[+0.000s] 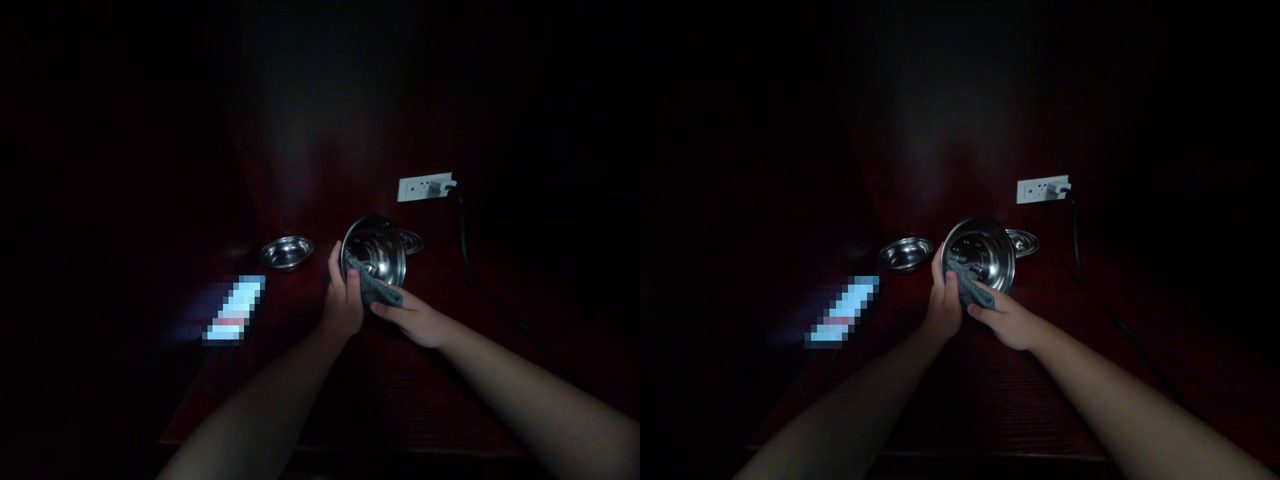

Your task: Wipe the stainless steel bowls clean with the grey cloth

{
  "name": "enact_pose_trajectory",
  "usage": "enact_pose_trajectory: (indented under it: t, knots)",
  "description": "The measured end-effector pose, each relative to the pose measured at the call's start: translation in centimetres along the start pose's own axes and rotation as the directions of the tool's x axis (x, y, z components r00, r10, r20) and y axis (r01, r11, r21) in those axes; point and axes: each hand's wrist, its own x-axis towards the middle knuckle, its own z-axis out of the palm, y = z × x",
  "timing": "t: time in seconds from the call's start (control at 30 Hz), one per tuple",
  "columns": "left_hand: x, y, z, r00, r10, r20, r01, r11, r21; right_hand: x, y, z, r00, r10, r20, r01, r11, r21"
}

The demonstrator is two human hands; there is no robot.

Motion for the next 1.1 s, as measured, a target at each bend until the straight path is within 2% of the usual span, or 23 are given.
enact_pose_trajectory:
  t: [0.2,0.43,0.53,0.7,0.8,0.93,1.1]
  knots:
    - [-0.1,0.3,-0.2,0.999,0.014,0.041,-0.014,1.000,-0.005,-0.1,-0.3,0.1,0.990,-0.128,0.057,0.137,0.972,-0.189]
    - [-0.2,0.3,-0.2,0.997,-0.002,0.082,0.002,1.000,-0.006,0.1,-0.1,-0.2,0.980,-0.190,0.056,0.196,0.894,-0.403]
    - [-0.3,0.1,0.0,0.996,-0.027,0.090,0.028,1.000,-0.012,0.2,-0.1,-0.5,0.979,-0.193,0.070,0.198,0.801,-0.565]
    - [-0.3,0.2,0.1,0.992,-0.005,0.129,0.011,0.999,-0.040,0.6,-0.4,-1.5,0.973,-0.196,0.121,0.209,0.538,-0.816]
    - [-0.2,0.4,0.1,0.988,0.027,0.149,-0.020,0.999,-0.049,0.9,-0.4,-2.4,0.982,-0.166,0.093,0.155,0.414,-0.897]
    - [-0.2,0.4,0.2,0.987,0.011,0.161,-0.005,0.999,-0.035,1.2,0.0,-3.2,0.991,-0.132,-0.009,0.034,0.315,-0.948]
    - [-0.2,-0.1,0.1,0.984,0.016,0.179,-0.014,1.000,-0.008,1.4,0.6,-3.4,0.989,-0.097,-0.114,-0.086,0.251,-0.964]
